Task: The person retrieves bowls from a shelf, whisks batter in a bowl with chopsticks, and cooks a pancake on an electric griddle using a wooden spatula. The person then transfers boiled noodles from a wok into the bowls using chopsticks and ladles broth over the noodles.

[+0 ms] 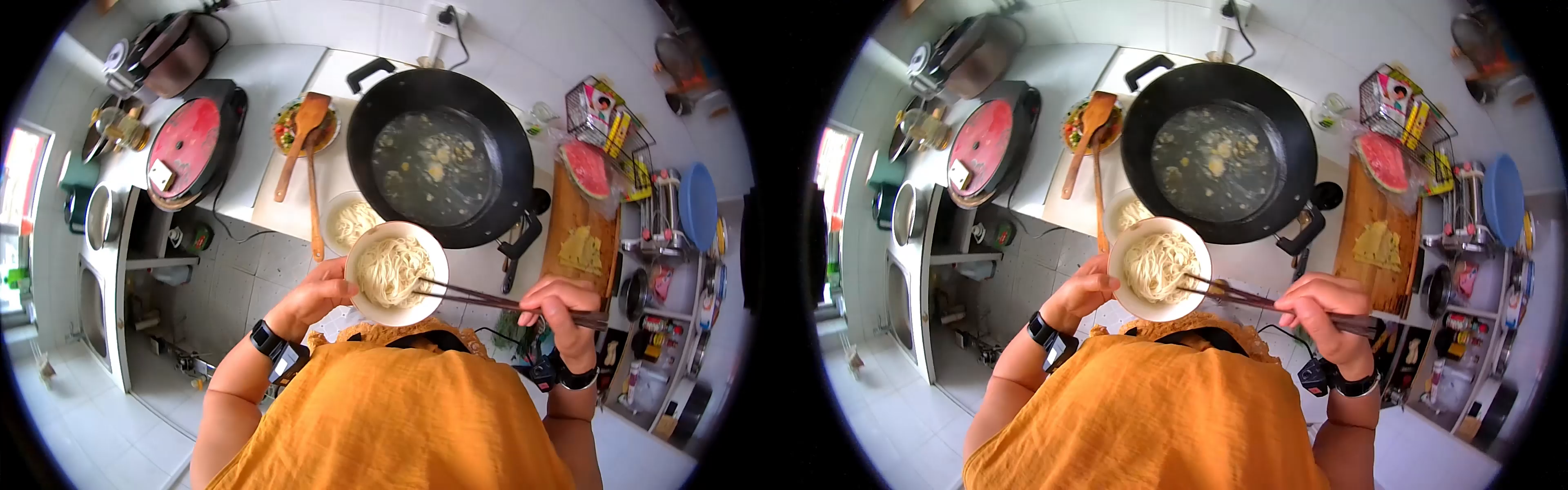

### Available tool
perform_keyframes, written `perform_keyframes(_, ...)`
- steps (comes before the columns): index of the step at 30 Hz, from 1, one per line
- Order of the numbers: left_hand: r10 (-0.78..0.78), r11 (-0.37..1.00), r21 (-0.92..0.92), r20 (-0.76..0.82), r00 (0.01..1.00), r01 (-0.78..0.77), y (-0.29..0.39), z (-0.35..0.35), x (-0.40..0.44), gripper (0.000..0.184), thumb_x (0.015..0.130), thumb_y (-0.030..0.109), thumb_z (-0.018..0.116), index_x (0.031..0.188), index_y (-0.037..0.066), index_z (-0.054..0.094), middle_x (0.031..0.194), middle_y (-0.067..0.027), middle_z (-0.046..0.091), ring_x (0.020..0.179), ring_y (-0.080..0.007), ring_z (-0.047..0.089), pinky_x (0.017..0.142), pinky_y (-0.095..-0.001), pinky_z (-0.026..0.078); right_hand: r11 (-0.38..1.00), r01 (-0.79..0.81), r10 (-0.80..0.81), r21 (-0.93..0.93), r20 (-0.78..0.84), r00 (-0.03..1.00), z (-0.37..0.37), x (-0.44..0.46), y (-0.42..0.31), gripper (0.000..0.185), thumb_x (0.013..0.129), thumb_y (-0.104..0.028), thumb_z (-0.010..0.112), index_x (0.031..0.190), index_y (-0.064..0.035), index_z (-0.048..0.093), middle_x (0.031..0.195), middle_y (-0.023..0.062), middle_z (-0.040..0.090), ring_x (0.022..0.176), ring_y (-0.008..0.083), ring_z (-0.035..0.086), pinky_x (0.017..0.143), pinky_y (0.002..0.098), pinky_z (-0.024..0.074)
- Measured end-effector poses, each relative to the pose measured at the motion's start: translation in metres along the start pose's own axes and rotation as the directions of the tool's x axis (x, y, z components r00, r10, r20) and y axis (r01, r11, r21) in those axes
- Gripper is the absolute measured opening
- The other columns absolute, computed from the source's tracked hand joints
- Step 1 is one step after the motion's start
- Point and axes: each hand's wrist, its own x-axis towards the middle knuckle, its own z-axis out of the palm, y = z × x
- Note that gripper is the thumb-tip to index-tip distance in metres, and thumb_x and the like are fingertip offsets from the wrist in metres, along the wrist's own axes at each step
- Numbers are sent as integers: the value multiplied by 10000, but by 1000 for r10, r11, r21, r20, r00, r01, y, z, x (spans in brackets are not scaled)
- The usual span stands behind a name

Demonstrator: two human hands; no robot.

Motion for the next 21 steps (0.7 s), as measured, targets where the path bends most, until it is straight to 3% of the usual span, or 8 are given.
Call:
perform_keyframes(3,-17,1000,-4,51,999,18,-7,16,9,622,687,122,581,1244,-62,377,1174,-134,512,1091,-203,485,938,-321,375,928,71,66,367,-349,935,-31,-27,15,340,897,-245,397,760,22,556,608,130,550,444,169,522,405,244,430)
perform_keyframes(7,27,999,-44,56,998,-25,-9,56,23,716,619,61,649,1264,-48,357,1201,-126,494,1114,-213,465,965,-328,347,660,285,470,695,-678,565,-35,-20,48,335,894,-336,449,864,-26,571,694,87,592,560,143,551,469,235,442)
perform_keyframes(12,120,989,-85,33,992,-117,-14,106,48,853,561,88,662,1311,-1,266,1275,-159,398,1155,-298,421,974,-384,352,479,-155,476,864,-108,873,-2,-3,108,394,888,-431,448,943,-58,561,850,74,604,718,130,569,656,246,458)
perform_keyframes(13,119,990,-77,39,992,-116,-17,113,54,853,561,88,662,1311,-1,266,1275,-159,398,1155,-298,421,974,-384,352,724,-132,314,677,-153,937,8,1,103,383,902,-414,430,971,-57,549,895,64,594,803,129,571,730,249,457)
perform_keyframes(17,213,959,-203,66,975,-196,-25,134,75,806,604,126,649,1309,12,276,1284,-150,392,1171,-299,408,967,-435,365,960,-30,39,279,-27,999,12,-2,129,317,898,-244,494,1140,-41,483,1064,66,573,926,117,553,823,248,452)
perform_keyframes(19,232,947,-228,7,973,-224,-25,142,83,827,622,174,663,1315,7,244,1274,-156,386,1161,-274,418,968,-410,362,386,-308,212,869,242,947,5,0,133,361,859,-180,556,1178,-40,460,1077,65,571,938,129,555,822,275,470)
perform_keyframes(20,256,944,-222,20,967,-245,-25,142,86,789,646,187,650,1312,19,261,1280,-158,386,1160,-276,421,963,-423,376,322,-365,219,873,306,926,-10,-4,132,391,826,-166,601,1170,-42,465,1037,59,586,885,141,582,781,280,498)
perform_keyframes(21,257,943,-223,16,966,-248,-26,141,85,789,646,187,650,1312,19,261,1280,-158,386,1160,-276,421,963,-423,376,558,-412,246,720,330,911,-31,-8,130,397,803,-143,621,1157,-44,472,974,61,604,796,136,603,690,245,508)
